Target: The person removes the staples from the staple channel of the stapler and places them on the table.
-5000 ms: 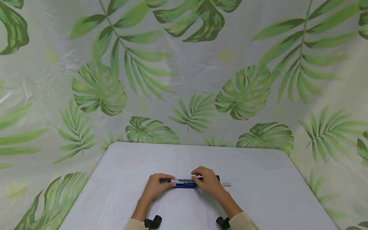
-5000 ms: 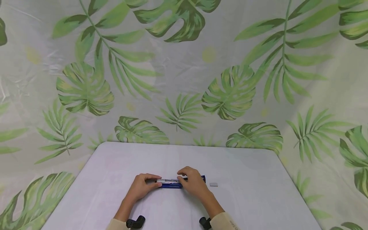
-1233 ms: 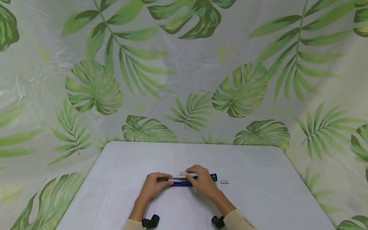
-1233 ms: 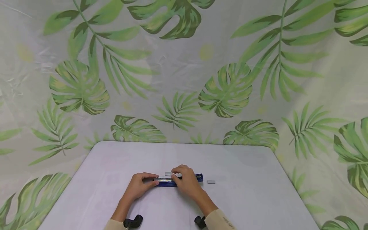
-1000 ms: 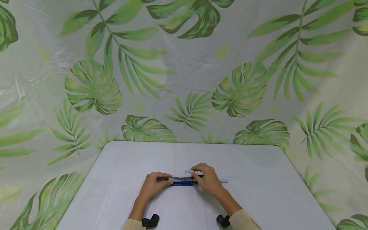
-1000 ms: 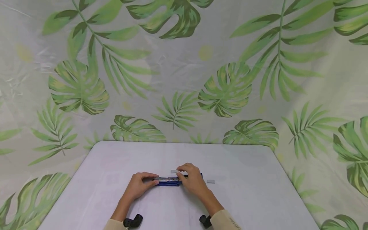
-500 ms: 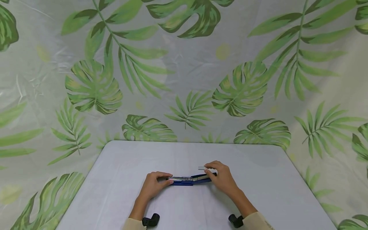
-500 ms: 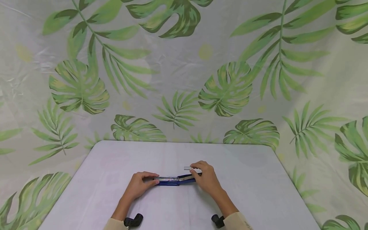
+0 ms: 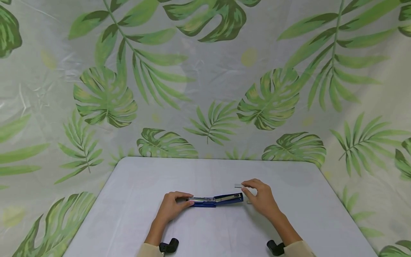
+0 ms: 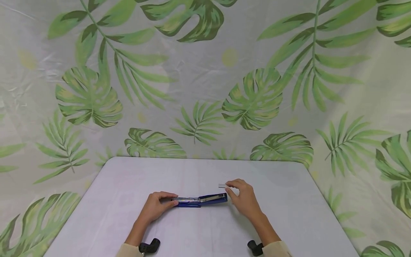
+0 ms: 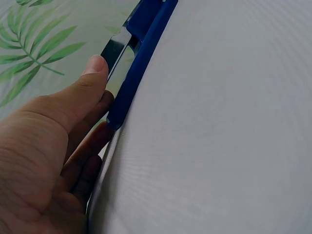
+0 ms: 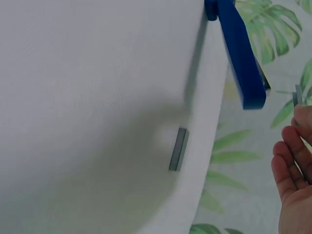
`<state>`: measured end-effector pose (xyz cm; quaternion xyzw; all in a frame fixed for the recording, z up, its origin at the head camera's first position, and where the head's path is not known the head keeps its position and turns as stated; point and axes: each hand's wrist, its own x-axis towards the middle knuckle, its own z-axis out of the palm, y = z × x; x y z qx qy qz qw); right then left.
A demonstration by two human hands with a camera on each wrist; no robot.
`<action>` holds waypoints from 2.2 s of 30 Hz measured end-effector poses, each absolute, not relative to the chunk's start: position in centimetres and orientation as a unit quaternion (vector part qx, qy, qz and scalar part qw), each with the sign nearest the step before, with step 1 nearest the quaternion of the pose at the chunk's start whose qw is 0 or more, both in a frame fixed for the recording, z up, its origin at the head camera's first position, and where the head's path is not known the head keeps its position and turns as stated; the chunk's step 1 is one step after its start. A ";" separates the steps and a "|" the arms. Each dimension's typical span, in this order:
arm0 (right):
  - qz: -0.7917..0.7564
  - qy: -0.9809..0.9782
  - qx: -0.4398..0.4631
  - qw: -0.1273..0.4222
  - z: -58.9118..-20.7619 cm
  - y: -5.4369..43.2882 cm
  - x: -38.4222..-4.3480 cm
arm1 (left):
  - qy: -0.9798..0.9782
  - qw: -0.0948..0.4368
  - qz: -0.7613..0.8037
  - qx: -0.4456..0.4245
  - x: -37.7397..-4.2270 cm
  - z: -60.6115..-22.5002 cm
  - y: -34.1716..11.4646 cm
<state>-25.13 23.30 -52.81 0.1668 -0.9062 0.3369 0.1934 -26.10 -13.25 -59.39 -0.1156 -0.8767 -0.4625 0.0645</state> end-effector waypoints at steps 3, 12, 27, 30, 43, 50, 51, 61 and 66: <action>0.333 -0.906 0.166 0.203 -52.8 24.1 -24.9 | -0.877 0.065 -0.462 -0.116 -26.1 -59.4 -13.2; 0.313 -0.904 0.168 0.237 -52.9 26.2 -24.6 | -0.878 0.059 -0.462 -0.113 -26.1 -59.3 -13.2; 0.288 -0.915 0.141 0.243 -53.7 29.9 -24.2 | -0.880 0.057 -0.460 -0.109 -26.3 -59.2 -13.2; 0.286 -0.915 0.140 0.246 -54.0 30.5 -24.0 | -0.879 0.053 -0.460 -0.109 -26.2 -59.2 -13.2; 0.280 -0.930 0.119 0.204 -55.1 32.0 -23.6 | -0.877 0.053 -0.463 -0.119 -26.0 -59.4 -13.3; 0.284 -0.938 0.102 0.169 -55.6 32.3 -23.5 | -0.877 0.054 -0.463 -0.117 -26.1 -59.3 -13.3; 0.284 -0.939 0.101 0.168 -55.7 32.4 -23.5 | -0.877 0.054 -0.463 -0.118 -26.1 -59.3 -13.4; 0.280 -0.943 0.100 0.150 -56.7 32.5 -23.6 | -0.878 0.050 -0.462 -0.118 -26.1 -59.5 -13.3; 0.275 -0.946 0.101 0.142 -56.7 32.6 -23.5 | -0.878 0.047 -0.462 -0.116 -26.0 -59.4 -13.1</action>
